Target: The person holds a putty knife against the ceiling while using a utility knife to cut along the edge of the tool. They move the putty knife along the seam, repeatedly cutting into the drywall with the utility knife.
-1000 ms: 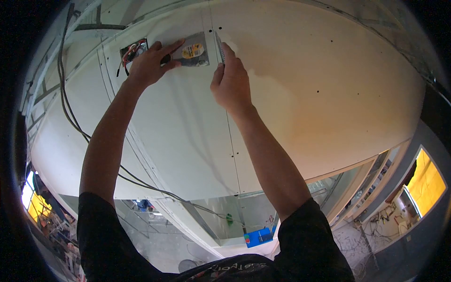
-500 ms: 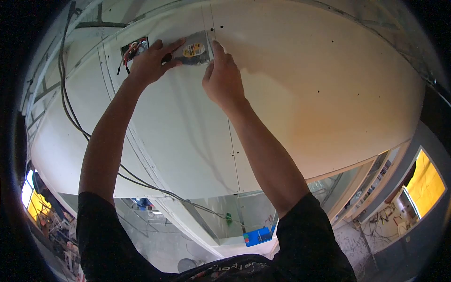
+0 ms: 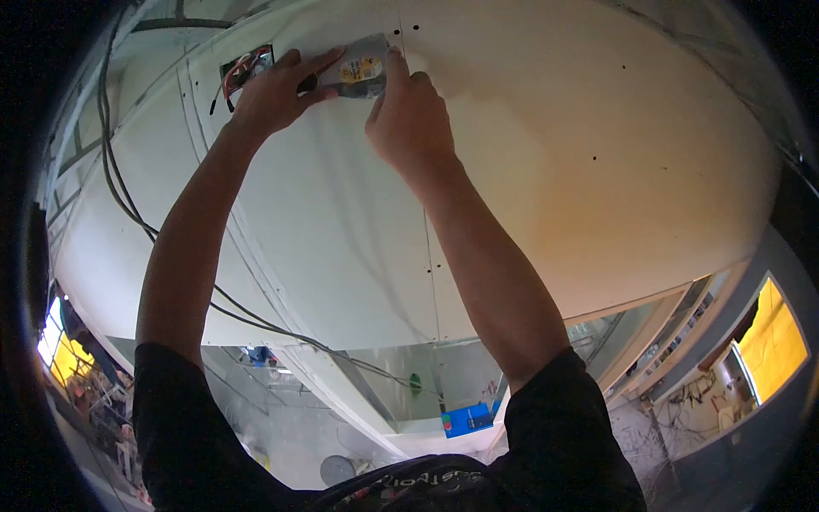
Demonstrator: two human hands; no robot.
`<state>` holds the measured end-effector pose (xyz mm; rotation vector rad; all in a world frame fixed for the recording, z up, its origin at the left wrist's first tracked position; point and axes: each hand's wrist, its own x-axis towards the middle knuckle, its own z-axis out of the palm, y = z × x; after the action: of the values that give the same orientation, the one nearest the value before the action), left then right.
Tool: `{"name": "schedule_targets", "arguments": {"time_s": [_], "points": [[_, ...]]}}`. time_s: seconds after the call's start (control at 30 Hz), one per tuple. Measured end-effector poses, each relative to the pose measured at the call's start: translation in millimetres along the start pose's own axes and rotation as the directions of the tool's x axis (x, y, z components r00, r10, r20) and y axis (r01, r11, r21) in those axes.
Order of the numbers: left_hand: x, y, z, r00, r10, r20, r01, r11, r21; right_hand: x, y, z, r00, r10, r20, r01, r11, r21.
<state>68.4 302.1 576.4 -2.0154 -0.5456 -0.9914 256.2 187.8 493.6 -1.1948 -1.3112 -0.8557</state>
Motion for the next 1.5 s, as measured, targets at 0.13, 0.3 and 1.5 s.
{"name": "schedule_targets", "arguments": {"time_s": [0.13, 0.3, 1.5], "points": [[1.4, 5.9, -7.0, 0.992, -0.076, 0.105, 0.078, 0.997, -0.015, 4.8, -10.3, -14.4, 0.999, 0.028, 0.045, -0.026, 0.998, -0.053], [1.9, 6.0, -0.7, 0.993, -0.087, 0.081, 0.083, 0.995, 0.057, -5.1, -11.6, -13.0, 0.996, 0.062, 0.064, -0.057, 0.996, -0.071], [0.6, 9.0, -16.8, 0.982, -0.104, 0.155, 0.118, 0.989, -0.084, -45.6, -26.3, -60.9, 0.959, 0.204, 0.198, -0.229, 0.967, 0.110]]}}
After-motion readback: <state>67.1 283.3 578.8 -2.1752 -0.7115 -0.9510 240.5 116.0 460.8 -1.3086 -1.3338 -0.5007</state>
